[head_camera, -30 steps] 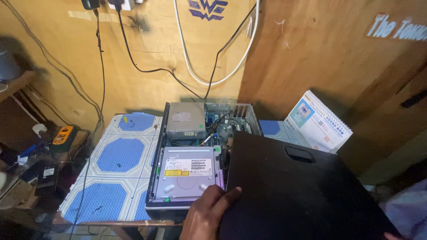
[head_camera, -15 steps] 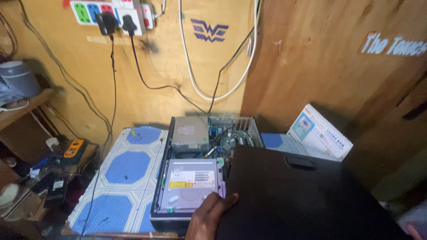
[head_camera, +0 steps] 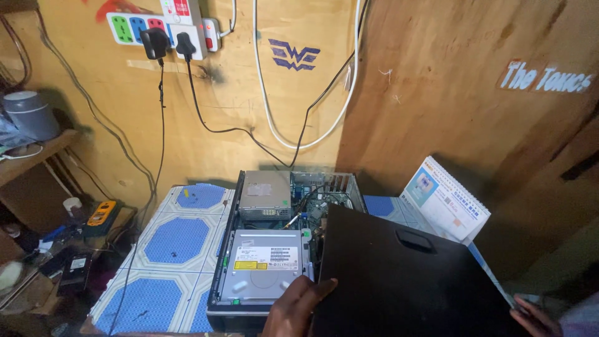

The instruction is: The recorder is opening a computer case and removing a power supply unit using a screwdriver.

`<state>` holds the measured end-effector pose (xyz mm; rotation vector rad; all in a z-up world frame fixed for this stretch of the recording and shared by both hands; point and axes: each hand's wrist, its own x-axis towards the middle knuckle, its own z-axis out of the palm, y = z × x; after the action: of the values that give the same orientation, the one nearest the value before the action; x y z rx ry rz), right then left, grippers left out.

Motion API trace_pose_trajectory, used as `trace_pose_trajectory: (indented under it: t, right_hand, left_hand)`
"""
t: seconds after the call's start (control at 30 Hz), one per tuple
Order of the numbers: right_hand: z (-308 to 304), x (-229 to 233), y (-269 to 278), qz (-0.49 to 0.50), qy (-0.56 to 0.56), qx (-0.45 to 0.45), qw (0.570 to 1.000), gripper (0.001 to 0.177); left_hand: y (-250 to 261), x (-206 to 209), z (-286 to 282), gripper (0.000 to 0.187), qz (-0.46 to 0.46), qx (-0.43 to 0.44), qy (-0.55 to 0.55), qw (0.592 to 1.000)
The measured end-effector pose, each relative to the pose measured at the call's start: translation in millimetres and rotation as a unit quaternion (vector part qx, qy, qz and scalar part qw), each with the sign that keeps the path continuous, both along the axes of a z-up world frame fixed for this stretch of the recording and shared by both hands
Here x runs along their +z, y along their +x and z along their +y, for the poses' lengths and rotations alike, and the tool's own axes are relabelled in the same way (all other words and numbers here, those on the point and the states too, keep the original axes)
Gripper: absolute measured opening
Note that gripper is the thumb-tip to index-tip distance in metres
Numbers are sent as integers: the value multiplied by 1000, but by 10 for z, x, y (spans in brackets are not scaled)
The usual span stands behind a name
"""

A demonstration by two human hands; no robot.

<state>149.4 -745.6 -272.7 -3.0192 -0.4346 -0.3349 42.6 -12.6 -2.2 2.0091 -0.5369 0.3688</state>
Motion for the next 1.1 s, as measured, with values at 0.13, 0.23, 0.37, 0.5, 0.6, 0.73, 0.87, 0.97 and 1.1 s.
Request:
trace_pose_trajectory:
  t: [0.13, 0.23, 0.37, 0.5, 0.6, 0.73, 0.87, 0.97, 1.1]
  right_hand:
    - [-426, -672, 24, 18, -21, 2, 1000, 81]
    - [-357, -585, -103, -1, -30, -6, 1000, 79]
    - [-115, -233, -469, -101, -40, -38, 993, 71]
    - [126, 142, -783, -206, -52, -64, 975, 62]
    - [575, 559, -922, -286, -59, -79, 953, 56]
    - [1672, 1437, -1117, -385, -70, -98, 915, 48]
    - [2686, 2181, -1292, -473, -88, -120, 869, 39]
    - [3066, 2387, -1179, -538, -105, -135, 825, 33]
    - [3316, 2652, -957, -466, 427, -162, 758, 62]
  left_hand:
    - [-33, 156, 70, 32, 3, -41, -30, 999]
    - [-3, 154, 65, 32, 17, -32, -44, 998]
    - [11, 235, 20, 35, 52, -21, -106, 993]
    - [82, 236, -15, 51, -59, -2, -151, 987]
    - [110, 199, 8, 71, -141, 24, -158, 977]
    - [52, 303, 32, 73, 92, 11, -225, 970]
    - [-38, 415, 61, 74, 215, 102, -202, 950]
    - [-27, 311, 176, 66, 218, 143, -161, 952]
    - [42, 89, 284, 55, 66, 141, -127, 980]
